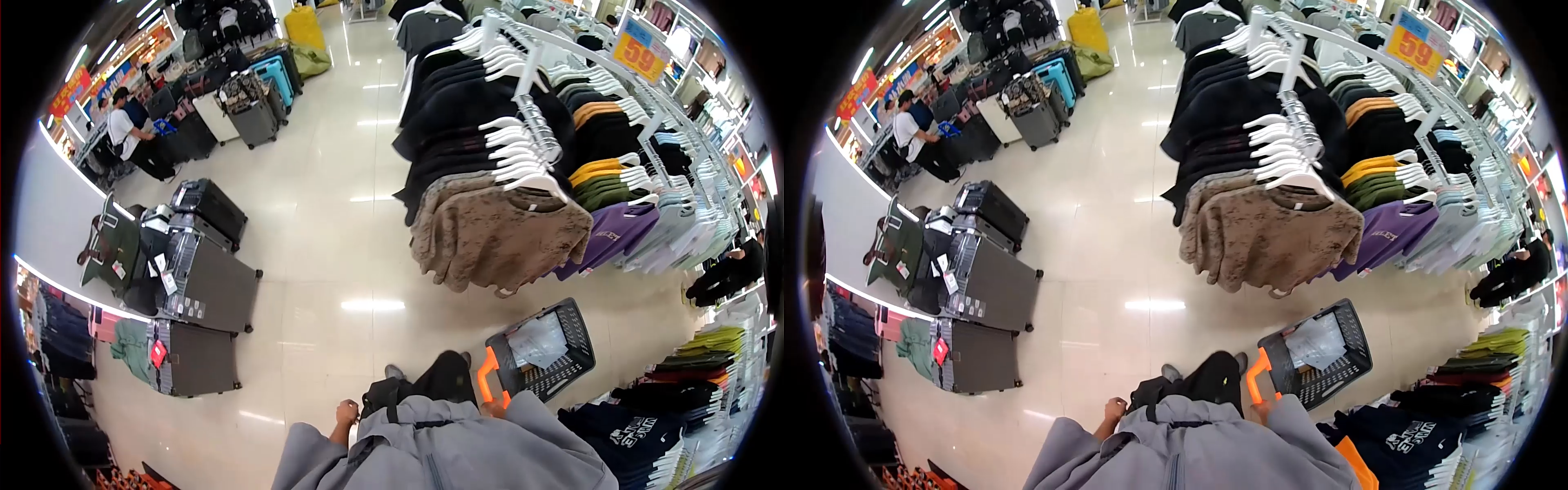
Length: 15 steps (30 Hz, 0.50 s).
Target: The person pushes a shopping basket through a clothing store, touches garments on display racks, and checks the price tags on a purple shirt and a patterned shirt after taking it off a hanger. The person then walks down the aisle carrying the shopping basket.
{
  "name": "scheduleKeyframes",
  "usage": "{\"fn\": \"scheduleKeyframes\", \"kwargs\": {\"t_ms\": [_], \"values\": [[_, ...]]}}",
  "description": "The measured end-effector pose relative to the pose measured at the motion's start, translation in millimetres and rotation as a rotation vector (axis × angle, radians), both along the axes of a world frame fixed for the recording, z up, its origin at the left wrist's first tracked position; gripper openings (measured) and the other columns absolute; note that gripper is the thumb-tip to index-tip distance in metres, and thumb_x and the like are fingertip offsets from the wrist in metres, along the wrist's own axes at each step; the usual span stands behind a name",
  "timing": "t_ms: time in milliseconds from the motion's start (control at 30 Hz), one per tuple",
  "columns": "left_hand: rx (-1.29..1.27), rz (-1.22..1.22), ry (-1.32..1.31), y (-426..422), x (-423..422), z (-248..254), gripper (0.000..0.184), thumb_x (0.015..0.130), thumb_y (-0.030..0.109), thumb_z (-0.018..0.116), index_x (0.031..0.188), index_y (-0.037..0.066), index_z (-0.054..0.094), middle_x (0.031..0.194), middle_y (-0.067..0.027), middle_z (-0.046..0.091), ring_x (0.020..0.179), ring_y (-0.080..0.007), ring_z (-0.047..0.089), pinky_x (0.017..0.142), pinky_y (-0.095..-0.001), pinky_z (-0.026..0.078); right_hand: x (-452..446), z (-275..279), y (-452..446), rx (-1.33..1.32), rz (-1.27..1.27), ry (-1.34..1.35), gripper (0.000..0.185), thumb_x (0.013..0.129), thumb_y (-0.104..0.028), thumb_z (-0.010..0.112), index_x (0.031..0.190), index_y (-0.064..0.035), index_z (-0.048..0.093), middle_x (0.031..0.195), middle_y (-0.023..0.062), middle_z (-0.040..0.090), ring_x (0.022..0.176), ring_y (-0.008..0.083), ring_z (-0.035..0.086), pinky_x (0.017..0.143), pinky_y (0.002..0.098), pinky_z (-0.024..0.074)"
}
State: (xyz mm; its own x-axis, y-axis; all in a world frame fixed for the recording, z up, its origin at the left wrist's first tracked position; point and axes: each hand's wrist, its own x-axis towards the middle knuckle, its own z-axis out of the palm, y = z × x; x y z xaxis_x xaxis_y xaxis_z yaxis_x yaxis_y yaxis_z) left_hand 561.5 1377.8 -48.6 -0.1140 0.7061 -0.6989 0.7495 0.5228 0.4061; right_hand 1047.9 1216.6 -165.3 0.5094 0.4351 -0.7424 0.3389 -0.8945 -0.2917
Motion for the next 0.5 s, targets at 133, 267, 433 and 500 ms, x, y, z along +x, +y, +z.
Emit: {"fn": "scheduleKeyframes", "kwargs": {"t_ms": [133, 267, 433, 500], "values": [[-0.125, 0.259, -0.081, 8, -50, -20, 0.025, 0.081, 0.016, 0.047, 0.092, 0.002, 0.065, 0.065, -0.0140, 0.066, 0.049, -0.0227, 0.065, 0.043, -0.0315, 0.053, -46, 28, 45, -0.026, -0.038, 0.087, 0.034, 0.073, -0.021, 0.065, 0.100, -0.0018, 0.055, 0.091, 0.0226, 0.065, 0.084, 0.0326, 0.065, 0.074, 0.0465, 0.0514], [-0.079, 0.365, -0.151, 12, -77, -36, 0.024, 0.082, 0.016, 0.049, 0.092, 0.001, 0.064, 0.064, -0.0147, 0.065, 0.047, -0.0239, 0.064, 0.041, -0.0325, 0.053, -77, 43, 92, -0.034, -0.058, 0.129, 0.034, 0.073, -0.021, 0.065, 0.100, -0.0018, 0.055, 0.092, 0.0224, 0.065, 0.085, 0.0324, 0.065, 0.074, 0.0464, 0.0513], [-0.023, 0.362, -0.075, 11, -84, -50, 0.025, 0.082, 0.026, 0.055, 0.092, 0.006, 0.067, 0.073, -0.0155, 0.068, 0.064, -0.0269, 0.067, 0.059, -0.0365, 0.055, -109, 37, 164, -0.056, -0.032, 0.171, 0.035, 0.073, -0.022, 0.065, 0.100, -0.0017, 0.055, 0.092, 0.0222, 0.065, 0.086, 0.0321, 0.065, 0.074, 0.0462, 0.0513], [0.043, 0.284, 0.030, 1, -95, -84, 0.029, 0.080, 0.035, 0.059, 0.091, 0.011, 0.070, 0.083, -0.0126, 0.069, 0.081, -0.0280, 0.067, 0.075, -0.0376, 0.052, -125, 37, 195, -0.066, -0.022, 0.199, 0.035, 0.074, -0.022, 0.065, 0.100, -0.0017, 0.055, 0.093, 0.0221, 0.065, 0.086, 0.0320, 0.064, 0.075, 0.0461, 0.0513]]}}
